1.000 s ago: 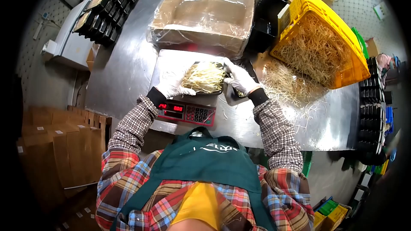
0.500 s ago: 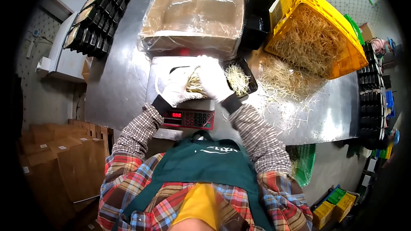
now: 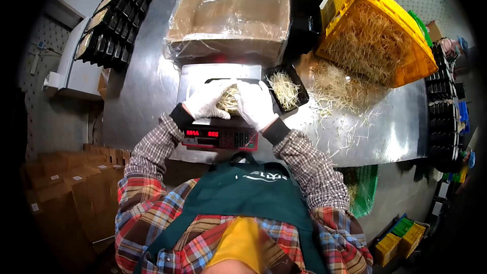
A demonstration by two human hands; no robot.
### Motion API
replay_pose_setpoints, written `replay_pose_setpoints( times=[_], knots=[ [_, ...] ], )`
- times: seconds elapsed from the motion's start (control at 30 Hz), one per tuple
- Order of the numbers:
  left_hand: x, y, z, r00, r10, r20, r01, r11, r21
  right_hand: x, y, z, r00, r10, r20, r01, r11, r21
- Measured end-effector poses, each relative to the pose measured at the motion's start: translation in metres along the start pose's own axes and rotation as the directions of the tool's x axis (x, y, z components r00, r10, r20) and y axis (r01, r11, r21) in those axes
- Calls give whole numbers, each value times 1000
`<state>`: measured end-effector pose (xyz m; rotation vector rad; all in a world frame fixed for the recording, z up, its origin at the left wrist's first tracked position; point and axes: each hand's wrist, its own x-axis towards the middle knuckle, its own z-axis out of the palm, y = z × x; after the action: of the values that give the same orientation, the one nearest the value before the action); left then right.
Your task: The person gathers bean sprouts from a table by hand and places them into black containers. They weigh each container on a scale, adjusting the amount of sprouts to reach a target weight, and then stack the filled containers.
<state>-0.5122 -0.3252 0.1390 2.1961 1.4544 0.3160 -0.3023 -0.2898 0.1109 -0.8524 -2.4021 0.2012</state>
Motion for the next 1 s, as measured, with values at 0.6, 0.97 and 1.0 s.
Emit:
replay_pose_setpoints(
  times=[0.6, 0.97, 1.0],
  knots=[
    [5, 11, 47, 883, -48, -466, 67, 997, 25, -7, -34, 37, 899, 379, -220, -306, 902, 305],
    [4, -5, 51, 879, 11, -476, -6, 1000, 14, -4, -12, 11, 961, 108, -253, -70, 986, 153],
    [-5, -8, 47, 887, 17, -461, -54, 996, -66, -2, -7, -7, 974, 159, -159, -118, 964, 240]
  ],
)
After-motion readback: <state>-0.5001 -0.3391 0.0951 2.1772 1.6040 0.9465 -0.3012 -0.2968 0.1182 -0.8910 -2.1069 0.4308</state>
